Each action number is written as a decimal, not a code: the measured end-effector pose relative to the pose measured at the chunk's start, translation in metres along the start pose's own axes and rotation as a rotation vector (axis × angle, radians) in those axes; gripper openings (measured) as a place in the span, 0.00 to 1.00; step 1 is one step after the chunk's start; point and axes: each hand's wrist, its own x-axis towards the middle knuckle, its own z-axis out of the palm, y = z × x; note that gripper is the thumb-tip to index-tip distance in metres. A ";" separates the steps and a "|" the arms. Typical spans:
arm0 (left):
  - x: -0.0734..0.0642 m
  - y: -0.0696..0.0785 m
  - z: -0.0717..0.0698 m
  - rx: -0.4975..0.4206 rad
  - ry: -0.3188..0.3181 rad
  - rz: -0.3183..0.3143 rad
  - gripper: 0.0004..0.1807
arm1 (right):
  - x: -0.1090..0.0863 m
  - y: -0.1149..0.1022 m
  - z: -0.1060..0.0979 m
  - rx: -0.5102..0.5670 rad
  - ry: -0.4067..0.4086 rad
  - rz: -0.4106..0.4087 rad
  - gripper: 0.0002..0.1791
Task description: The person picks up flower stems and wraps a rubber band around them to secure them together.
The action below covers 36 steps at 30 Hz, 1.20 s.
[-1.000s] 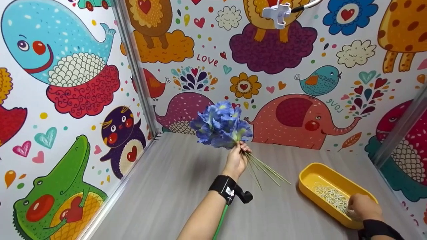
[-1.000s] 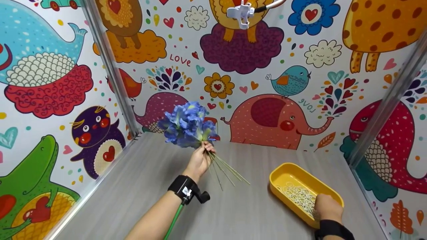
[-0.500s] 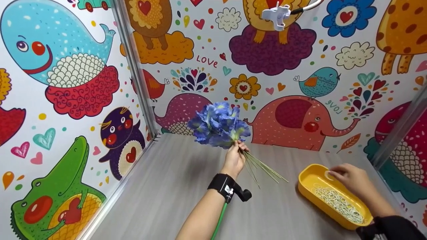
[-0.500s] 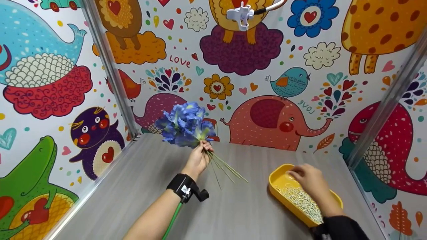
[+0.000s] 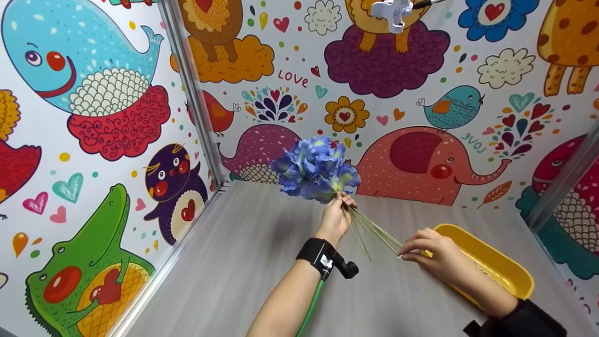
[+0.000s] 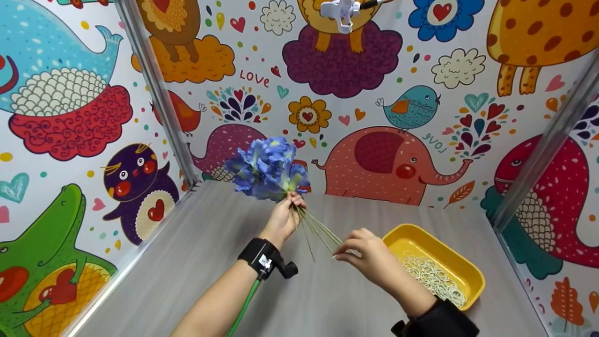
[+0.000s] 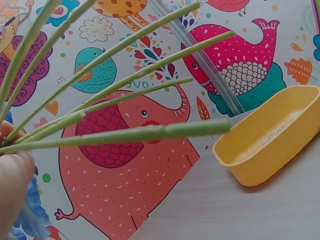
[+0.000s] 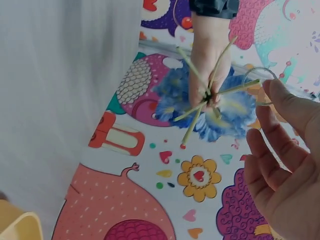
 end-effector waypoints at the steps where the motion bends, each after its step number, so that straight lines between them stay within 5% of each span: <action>1: 0.000 0.000 0.001 0.001 0.001 -0.002 0.17 | 0.001 -0.001 0.000 0.011 -0.010 -0.008 0.14; 8: -0.002 0.001 0.001 -0.004 0.018 -0.002 0.17 | 0.008 -0.005 0.003 0.089 -0.069 -0.050 0.08; 14: -0.005 0.000 0.000 0.006 0.035 -0.014 0.17 | 0.011 -0.010 0.002 0.126 -0.142 0.023 0.06; 22: -0.005 -0.006 0.003 0.070 0.034 -0.024 0.17 | 0.022 -0.008 0.015 0.125 -0.099 -0.218 0.10; 36: -0.009 -0.018 0.006 0.101 0.025 -0.079 0.17 | 0.036 -0.008 0.036 0.094 -0.149 -0.352 0.09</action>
